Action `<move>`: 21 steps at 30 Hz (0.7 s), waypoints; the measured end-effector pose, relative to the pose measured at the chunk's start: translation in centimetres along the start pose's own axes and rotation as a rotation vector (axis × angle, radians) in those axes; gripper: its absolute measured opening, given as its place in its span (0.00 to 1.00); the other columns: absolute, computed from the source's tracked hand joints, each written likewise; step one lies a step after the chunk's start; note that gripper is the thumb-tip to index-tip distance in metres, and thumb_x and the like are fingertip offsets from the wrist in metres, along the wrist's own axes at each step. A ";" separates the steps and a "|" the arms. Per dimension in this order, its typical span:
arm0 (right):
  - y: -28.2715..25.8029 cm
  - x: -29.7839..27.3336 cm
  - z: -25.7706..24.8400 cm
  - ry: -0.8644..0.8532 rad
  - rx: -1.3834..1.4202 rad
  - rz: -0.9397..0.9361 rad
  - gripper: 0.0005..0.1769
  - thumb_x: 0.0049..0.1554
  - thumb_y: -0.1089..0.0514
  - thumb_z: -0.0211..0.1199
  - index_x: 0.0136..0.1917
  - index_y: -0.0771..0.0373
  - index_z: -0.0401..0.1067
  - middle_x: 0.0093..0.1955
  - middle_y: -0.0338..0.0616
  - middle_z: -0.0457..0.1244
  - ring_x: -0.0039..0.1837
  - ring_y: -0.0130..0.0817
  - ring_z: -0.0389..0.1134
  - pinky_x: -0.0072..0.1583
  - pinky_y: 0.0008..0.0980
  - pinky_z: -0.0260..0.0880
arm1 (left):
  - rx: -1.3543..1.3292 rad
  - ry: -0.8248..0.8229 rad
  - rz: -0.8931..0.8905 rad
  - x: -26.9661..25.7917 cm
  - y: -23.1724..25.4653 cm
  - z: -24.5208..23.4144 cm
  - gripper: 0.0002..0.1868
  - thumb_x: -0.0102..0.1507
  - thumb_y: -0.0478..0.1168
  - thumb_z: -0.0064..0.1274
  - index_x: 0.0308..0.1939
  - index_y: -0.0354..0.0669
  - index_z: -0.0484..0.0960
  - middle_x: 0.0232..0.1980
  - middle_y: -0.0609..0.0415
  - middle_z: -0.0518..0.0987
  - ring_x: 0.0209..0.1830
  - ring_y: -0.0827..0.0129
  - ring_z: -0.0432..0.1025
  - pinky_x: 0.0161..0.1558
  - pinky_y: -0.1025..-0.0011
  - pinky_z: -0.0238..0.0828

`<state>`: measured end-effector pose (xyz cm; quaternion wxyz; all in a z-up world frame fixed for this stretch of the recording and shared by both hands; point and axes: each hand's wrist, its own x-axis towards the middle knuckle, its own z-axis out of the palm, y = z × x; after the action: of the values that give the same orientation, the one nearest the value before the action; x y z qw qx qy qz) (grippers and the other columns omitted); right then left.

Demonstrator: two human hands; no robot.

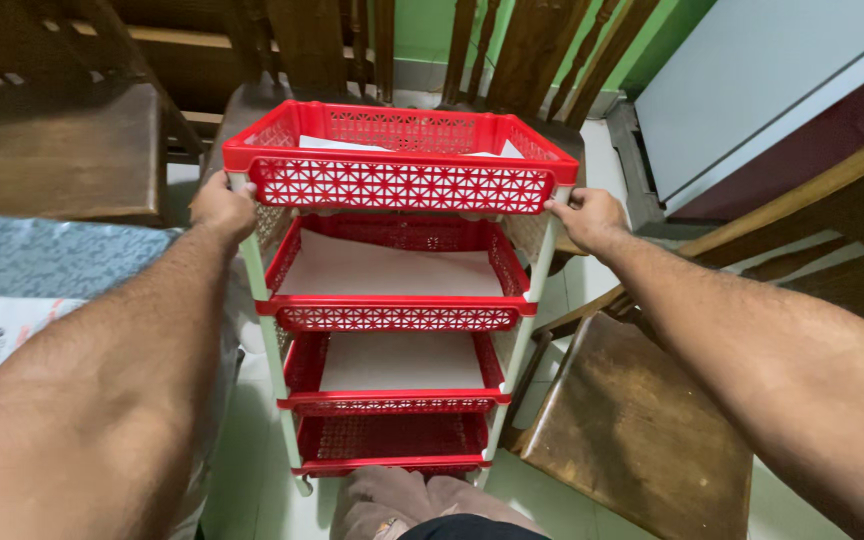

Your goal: The person assembles a multi-tier plastic storage rack by connecting white side panels to red basket trays. They insert the side panels into the corners of each basket, stack the baskets vertically, and secure the structure. The person then places the completed rack on a table.

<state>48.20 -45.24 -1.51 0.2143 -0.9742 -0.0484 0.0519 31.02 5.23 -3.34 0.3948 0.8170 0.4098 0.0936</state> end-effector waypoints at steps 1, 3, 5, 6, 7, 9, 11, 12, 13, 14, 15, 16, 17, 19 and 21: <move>0.1 -0.1 -0.1 -0.001 -0.021 -0.002 0.28 0.54 0.34 0.70 0.54 0.57 0.80 0.49 0.50 0.72 0.53 0.46 0.73 0.57 0.43 0.71 | 0.000 0.002 0.012 0.3 0.1 0.3 0.23 0.67 0.46 0.55 0.66 0.52 0.76 0.60 0.47 0.80 0.61 0.57 0.74 0.65 0.59 0.67; 0.2 -0.2 -0.1 -0.005 -0.067 -0.009 0.29 0.56 0.32 0.69 0.52 0.60 0.81 0.48 0.52 0.73 0.52 0.48 0.74 0.57 0.44 0.72 | 0.018 -0.009 0.034 0.8 0.2 0.9 0.21 0.68 0.46 0.54 0.66 0.51 0.76 0.60 0.47 0.80 0.61 0.56 0.74 0.64 0.58 0.67; 0.2 -0.3 -0.2 0.001 -0.018 0.011 0.27 0.54 0.34 0.70 0.52 0.58 0.81 0.47 0.51 0.72 0.52 0.46 0.74 0.57 0.43 0.71 | 0.052 -0.033 0.057 1.5 0.3 1.2 0.20 0.70 0.47 0.53 0.66 0.48 0.76 0.60 0.45 0.80 0.62 0.53 0.74 0.64 0.57 0.67; 0.2 -0.3 -0.3 0.005 0.008 0.021 0.27 0.53 0.34 0.70 0.52 0.57 0.81 0.47 0.50 0.72 0.52 0.46 0.74 0.57 0.43 0.71 | 0.049 -0.025 0.038 1.6 0.5 1.4 0.20 0.70 0.47 0.53 0.66 0.49 0.75 0.61 0.45 0.79 0.62 0.54 0.73 0.65 0.57 0.66; 0.1 -0.3 -0.3 0.004 0.018 0.018 0.27 0.52 0.35 0.70 0.52 0.58 0.81 0.47 0.49 0.72 0.52 0.45 0.74 0.57 0.43 0.71 | 0.044 -0.016 0.020 1.7 0.7 1.6 0.21 0.70 0.47 0.53 0.66 0.51 0.75 0.61 0.46 0.78 0.63 0.55 0.72 0.65 0.57 0.65; 0.0 -0.1 -0.3 0.002 0.038 0.010 0.27 0.51 0.35 0.71 0.52 0.58 0.80 0.48 0.48 0.72 0.53 0.44 0.74 0.57 0.42 0.72 | 0.048 -0.006 -0.012 1.5 1.2 1.7 0.22 0.69 0.48 0.53 0.67 0.51 0.73 0.63 0.46 0.77 0.64 0.55 0.71 0.65 0.57 0.64; 0.0 -0.1 0.2 0.017 0.073 0.052 0.29 0.51 0.35 0.71 0.56 0.58 0.79 0.52 0.47 0.72 0.56 0.42 0.74 0.60 0.41 0.71 | 0.067 -0.004 -0.040 1.1 1.6 1.5 0.24 0.69 0.49 0.53 0.68 0.51 0.71 0.65 0.45 0.75 0.64 0.54 0.70 0.65 0.57 0.65; 0.0 -0.1 0.6 0.025 0.091 0.073 0.31 0.51 0.36 0.71 0.57 0.59 0.78 0.54 0.46 0.72 0.57 0.41 0.73 0.61 0.40 0.71 | 0.051 -0.036 -0.058 0.9 1.6 1.4 0.25 0.69 0.49 0.54 0.68 0.49 0.71 0.64 0.46 0.76 0.64 0.55 0.71 0.65 0.57 0.65; 0.1 -0.4 1.1 -0.004 0.106 0.107 0.32 0.50 0.36 0.71 0.60 0.58 0.76 0.57 0.46 0.71 0.59 0.40 0.73 0.63 0.39 0.70 | 0.036 -0.068 -0.079 0.5 1.3 1.4 0.25 0.68 0.49 0.54 0.68 0.48 0.71 0.64 0.46 0.76 0.64 0.55 0.71 0.65 0.57 0.66; 0.4 -0.7 1.8 -0.033 0.120 0.142 0.35 0.50 0.36 0.71 0.62 0.58 0.75 0.59 0.45 0.71 0.61 0.39 0.72 0.64 0.39 0.69 | 0.022 -0.099 -0.099 0.2 0.8 1.3 0.26 0.68 0.49 0.54 0.67 0.46 0.71 0.64 0.47 0.77 0.64 0.56 0.72 0.65 0.58 0.66; 0.7 -1.1 2.6 -0.063 0.136 0.178 0.37 0.49 0.36 0.71 0.65 0.58 0.73 0.62 0.44 0.70 0.63 0.38 0.71 0.65 0.38 0.67 | 0.028 -0.119 -0.080 0.0 0.2 1.4 0.28 0.67 0.49 0.56 0.68 0.45 0.70 0.64 0.45 0.77 0.64 0.56 0.72 0.65 0.58 0.66; 1.2 -1.6 3.4 -0.052 0.159 0.170 0.38 0.50 0.36 0.71 0.66 0.59 0.71 0.63 0.45 0.69 0.64 0.39 0.70 0.66 0.38 0.67 | 0.035 -0.138 -0.062 -0.4 -0.5 1.7 0.30 0.66 0.49 0.57 0.68 0.43 0.69 0.63 0.44 0.77 0.63 0.55 0.72 0.65 0.58 0.67; 1.8 -2.1 4.3 -0.042 0.182 0.162 0.40 0.50 0.36 0.71 0.68 0.60 0.70 0.65 0.46 0.68 0.66 0.40 0.70 0.67 0.38 0.66 | 0.041 -0.157 -0.042 -0.7 -1.4 2.0 0.31 0.65 0.49 0.58 0.68 0.41 0.68 0.63 0.42 0.77 0.62 0.54 0.72 0.64 0.59 0.67; 2.9 -3.4 6.1 -0.005 0.233 0.180 0.43 0.50 0.36 0.72 0.70 0.61 0.67 0.67 0.49 0.66 0.68 0.42 0.68 0.68 0.38 0.65 | 0.080 -0.126 -0.063 -1.6 -3.3 2.6 0.33 0.64 0.52 0.60 0.68 0.40 0.68 0.64 0.40 0.76 0.63 0.51 0.71 0.64 0.57 0.67; 3.9 -5.0 7.5 0.051 0.291 0.233 0.46 0.50 0.35 0.73 0.71 0.63 0.63 0.67 0.52 0.63 0.69 0.44 0.65 0.68 0.38 0.62 | 0.060 -0.139 -0.082 -2.9 -5.3 3.0 0.33 0.65 0.54 0.59 0.67 0.39 0.71 0.64 0.39 0.77 0.63 0.51 0.72 0.64 0.56 0.68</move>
<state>42.56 -46.21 -9.52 0.3465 -0.9330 0.0780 0.0580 27.44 3.23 -8.70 0.4011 0.8154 0.4173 0.0081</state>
